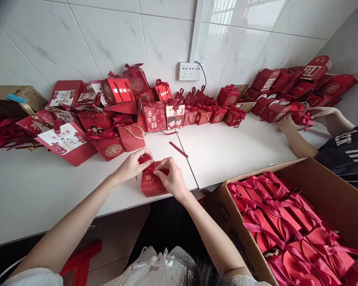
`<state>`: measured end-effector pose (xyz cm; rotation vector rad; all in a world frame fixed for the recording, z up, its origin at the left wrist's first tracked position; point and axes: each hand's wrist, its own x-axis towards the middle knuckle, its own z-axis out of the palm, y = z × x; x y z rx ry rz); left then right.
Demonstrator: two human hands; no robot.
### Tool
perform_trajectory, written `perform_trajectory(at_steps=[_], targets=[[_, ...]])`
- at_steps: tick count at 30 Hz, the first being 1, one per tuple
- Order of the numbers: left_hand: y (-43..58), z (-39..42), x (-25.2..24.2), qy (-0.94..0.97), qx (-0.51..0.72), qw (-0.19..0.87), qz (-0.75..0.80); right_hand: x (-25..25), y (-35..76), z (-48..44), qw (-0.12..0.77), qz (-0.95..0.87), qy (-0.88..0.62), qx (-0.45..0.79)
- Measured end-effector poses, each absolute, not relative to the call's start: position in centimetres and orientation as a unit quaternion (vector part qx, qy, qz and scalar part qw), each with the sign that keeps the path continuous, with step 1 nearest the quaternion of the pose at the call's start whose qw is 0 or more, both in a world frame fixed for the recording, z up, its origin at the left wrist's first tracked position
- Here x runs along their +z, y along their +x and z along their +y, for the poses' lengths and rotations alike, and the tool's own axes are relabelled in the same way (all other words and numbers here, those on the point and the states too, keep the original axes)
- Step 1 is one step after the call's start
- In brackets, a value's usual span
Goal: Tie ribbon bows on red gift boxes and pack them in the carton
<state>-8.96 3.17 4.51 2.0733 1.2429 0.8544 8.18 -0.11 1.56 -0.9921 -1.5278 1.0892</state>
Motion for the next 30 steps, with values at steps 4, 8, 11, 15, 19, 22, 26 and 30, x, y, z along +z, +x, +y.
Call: perform_trajectory(at_steps=[4,8,11,15,19,22,26,30], targets=[[-9.4,2.5,3.8,0.807,0.316,0.231,0.442,1.6,8.0,-0.3,0.495,-0.604,-0.418,0.463],[-9.4,2.1,3.5,0.796,0.352,0.194,0.453,1.7,8.0,-0.3,0.487,-0.602,-0.433,0.461],[-9.1,2.2,3.2,0.795,0.356,0.194,0.450,1.7,7.9,-0.2,0.481,-0.604,-0.439,0.458],[-9.0,2.1,2.7,0.775,0.357,0.221,0.472,1.5,7.9,-0.2,0.486,-0.598,-0.447,0.454],[-9.6,1.1,2.3,0.746,0.370,0.280,0.479,1.4,7.9,-0.3,0.498,-0.599,-0.449,0.438],[-9.5,0.1,2.1,0.740,0.375,0.294,0.475,1.2,7.9,-0.4,0.501,-0.612,-0.456,0.407],[-8.6,-0.7,1.6,0.717,0.401,0.270,0.502,0.9,8.0,-0.4,0.493,-0.638,-0.470,0.359],[-8.1,-0.6,1.2,0.677,0.424,0.346,0.492,1.3,8.6,-0.4,0.461,-0.701,-0.453,0.300]])
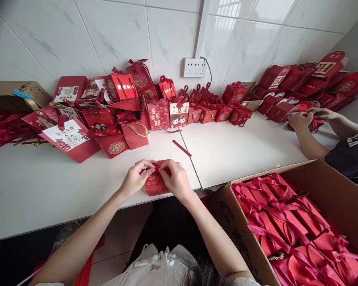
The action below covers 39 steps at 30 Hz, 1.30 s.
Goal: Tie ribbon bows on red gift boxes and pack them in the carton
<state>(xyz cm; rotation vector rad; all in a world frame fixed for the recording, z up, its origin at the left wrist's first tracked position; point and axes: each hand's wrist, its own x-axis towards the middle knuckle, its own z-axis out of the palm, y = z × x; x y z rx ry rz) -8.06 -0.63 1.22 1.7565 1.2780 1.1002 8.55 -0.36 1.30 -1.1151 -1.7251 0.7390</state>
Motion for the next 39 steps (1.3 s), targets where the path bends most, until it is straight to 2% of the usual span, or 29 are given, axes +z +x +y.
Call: perform_trajectory(at_steps=[3,6,10,14,18,24,28,32,39], targets=[[-8.0,-0.4,1.1,0.632,0.441,0.432,0.468,2.1,9.0,-0.1,0.435,-0.727,-0.427,0.315],[-7.9,-0.3,1.0,0.615,0.444,0.469,0.453,2.7,9.2,0.5,0.420,-0.731,-0.424,0.332],[-7.7,-0.2,1.1,0.614,0.437,0.474,0.455,2.6,9.3,1.0,0.412,-0.745,-0.430,0.300],[-7.4,-0.3,1.2,0.597,0.449,0.479,0.461,2.6,10.0,0.5,0.438,-0.773,-0.415,0.195],[-7.3,-0.4,1.4,0.595,0.448,0.480,0.463,2.6,10.6,-0.7,0.386,-0.822,-0.406,0.104],[-7.8,-0.3,1.4,0.610,0.434,0.472,0.465,2.5,9.8,-1.1,0.375,-0.822,-0.416,0.104],[-8.3,-0.3,1.2,0.615,0.429,0.473,0.461,2.7,9.8,-0.8,0.339,-0.846,-0.404,0.074],[-8.4,-0.7,1.5,0.664,0.429,0.389,0.473,3.2,10.1,-0.7,0.289,-0.873,-0.392,0.009],[-8.6,-2.3,2.8,0.764,0.392,0.089,0.505,4.6,11.1,-1.3,0.208,-0.889,-0.400,-0.076]])
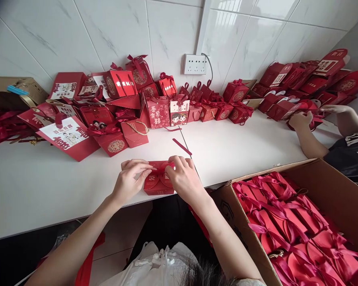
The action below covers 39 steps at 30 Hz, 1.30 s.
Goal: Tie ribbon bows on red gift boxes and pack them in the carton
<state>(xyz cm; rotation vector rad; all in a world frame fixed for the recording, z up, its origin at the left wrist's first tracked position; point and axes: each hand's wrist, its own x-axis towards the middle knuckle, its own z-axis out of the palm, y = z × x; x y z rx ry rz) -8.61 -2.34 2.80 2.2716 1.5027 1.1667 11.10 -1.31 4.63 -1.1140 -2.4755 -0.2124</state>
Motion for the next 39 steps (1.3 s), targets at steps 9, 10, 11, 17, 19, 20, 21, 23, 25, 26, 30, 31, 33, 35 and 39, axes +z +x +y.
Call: perform_trajectory(at_steps=[9,10,11,17,19,20,21,23,25,26,30,31,33,35,39], targets=[[-7.7,-5.4,2.3,0.764,0.345,-0.172,0.518,4.9,12.4,-2.5,0.193,-0.873,-0.444,-0.057],[-7.5,-5.6,2.3,0.760,0.341,-0.181,0.523,4.8,12.4,-2.5,0.201,-0.866,-0.458,-0.023],[-7.3,-5.8,2.4,0.757,0.338,-0.180,0.529,4.7,12.4,-2.6,0.207,-0.856,-0.473,0.016],[-6.4,-6.2,2.3,0.760,0.343,-0.099,0.543,4.8,11.2,-2.9,0.230,-0.768,-0.561,0.207],[-6.3,-6.2,2.0,0.765,0.351,-0.068,0.536,4.8,10.8,-3.0,0.236,-0.748,-0.569,0.247],[-6.3,-6.1,1.8,0.766,0.355,-0.051,0.534,4.7,10.7,-3.1,0.240,-0.742,-0.568,0.263],[-6.3,-6.0,1.7,0.766,0.357,-0.033,0.533,4.6,10.6,-3.1,0.247,-0.738,-0.564,0.275],[-6.6,-5.6,1.4,0.768,0.362,0.007,0.529,4.4,10.6,-3.0,0.258,-0.735,-0.552,0.298],[-7.0,-5.1,1.2,0.769,0.370,0.050,0.519,4.2,10.8,-2.7,0.265,-0.732,-0.540,0.320],[-7.2,-4.8,1.1,0.768,0.377,0.072,0.513,4.1,10.9,-2.6,0.267,-0.729,-0.538,0.328],[-7.6,-4.4,0.9,0.746,0.399,0.159,0.508,4.0,11.1,-2.3,0.278,-0.718,-0.543,0.336],[-7.6,-4.4,0.8,0.738,0.402,0.176,0.512,4.1,11.0,-2.3,0.282,-0.716,-0.542,0.338],[-7.4,-4.5,0.6,0.720,0.418,0.196,0.518,4.1,10.9,-2.5,0.288,-0.711,-0.539,0.347],[-7.3,-4.7,0.1,0.697,0.454,0.189,0.522,4.1,10.8,-2.7,0.294,-0.701,-0.550,0.347],[-7.3,-4.8,-0.4,0.626,0.493,0.171,0.579,4.4,10.7,-3.2,0.272,-0.676,-0.613,0.305]])
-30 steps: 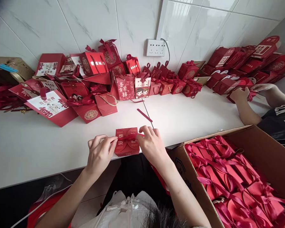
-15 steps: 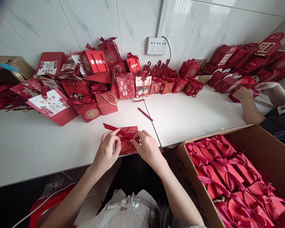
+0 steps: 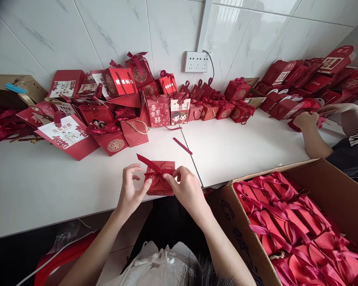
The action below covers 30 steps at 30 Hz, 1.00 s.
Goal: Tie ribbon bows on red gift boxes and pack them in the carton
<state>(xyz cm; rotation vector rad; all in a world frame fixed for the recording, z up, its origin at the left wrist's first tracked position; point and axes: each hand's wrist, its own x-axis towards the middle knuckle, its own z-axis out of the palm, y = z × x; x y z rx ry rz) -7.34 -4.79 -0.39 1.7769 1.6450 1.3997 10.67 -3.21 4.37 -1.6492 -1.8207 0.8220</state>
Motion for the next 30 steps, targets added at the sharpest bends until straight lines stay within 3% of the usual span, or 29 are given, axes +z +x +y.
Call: perform_trajectory(at_steps=[7,30], targets=[[-7.6,-4.3,1.0,0.593,0.420,0.310,0.613,3.9,10.0,-3.2,0.269,-0.666,-0.615,0.326],[-7.5,-3.8,1.1,0.572,0.420,0.395,0.584,4.4,12.0,-2.2,0.244,-0.726,-0.565,0.308]])
